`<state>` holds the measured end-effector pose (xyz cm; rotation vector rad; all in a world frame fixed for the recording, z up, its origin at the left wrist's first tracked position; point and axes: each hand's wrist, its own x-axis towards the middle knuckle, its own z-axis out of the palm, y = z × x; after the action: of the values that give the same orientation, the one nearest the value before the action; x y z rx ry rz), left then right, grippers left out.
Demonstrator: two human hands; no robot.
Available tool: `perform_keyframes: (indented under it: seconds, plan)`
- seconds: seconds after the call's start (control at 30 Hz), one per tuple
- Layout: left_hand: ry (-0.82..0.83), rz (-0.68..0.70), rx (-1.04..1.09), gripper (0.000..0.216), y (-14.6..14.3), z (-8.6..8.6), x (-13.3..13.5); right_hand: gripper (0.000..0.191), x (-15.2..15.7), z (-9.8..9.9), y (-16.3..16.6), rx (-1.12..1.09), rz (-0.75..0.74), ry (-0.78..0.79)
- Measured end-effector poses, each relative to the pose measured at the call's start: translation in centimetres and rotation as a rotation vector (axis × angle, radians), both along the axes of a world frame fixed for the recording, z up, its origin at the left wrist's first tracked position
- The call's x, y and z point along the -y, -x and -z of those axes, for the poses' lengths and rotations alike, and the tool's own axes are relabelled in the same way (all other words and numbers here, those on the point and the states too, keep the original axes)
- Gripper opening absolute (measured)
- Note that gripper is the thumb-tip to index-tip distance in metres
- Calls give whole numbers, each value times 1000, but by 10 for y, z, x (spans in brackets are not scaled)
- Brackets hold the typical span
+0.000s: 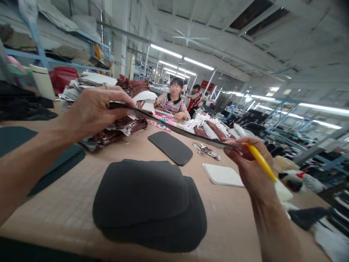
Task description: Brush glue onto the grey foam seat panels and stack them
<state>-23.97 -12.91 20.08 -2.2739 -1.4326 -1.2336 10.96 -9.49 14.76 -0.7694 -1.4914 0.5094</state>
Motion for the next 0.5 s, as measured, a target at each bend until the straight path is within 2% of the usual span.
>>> perform_keyframes:
  seconds: [0.03,0.07,0.1,0.17,0.23,0.27,0.3,0.33,0.4,0.5]
  plan:
    - [-77,-15,-87,43,-1,7,7,29,-1,12,0,21,-17,19]
    - [-111,-21,-155,39,-2,21,13,26,-3,28,0,58,-31,51]
    - [-121,-27,-220,36,-3,42,18,22,-6,47,-1,117,-38,105]
    - [16,-4,-323,32,-4,99,29,17,-10,92,-5,275,-49,245]
    - [208,95,-396,30,-6,159,42,16,-10,134,-11,387,-35,385]
    - [302,116,-413,23,-8,184,49,15,-8,151,-14,410,-29,425]
    - [398,143,-425,27,-11,204,56,15,-4,165,-17,418,-16,452]
    - [467,136,-423,39,-14,219,62,14,1,175,-20,418,-6,467]
    - [564,119,-445,58,-21,233,68,11,10,187,-25,418,9,494]
    - [598,116,-525,49,-28,236,64,10,20,193,-27,422,12,527]
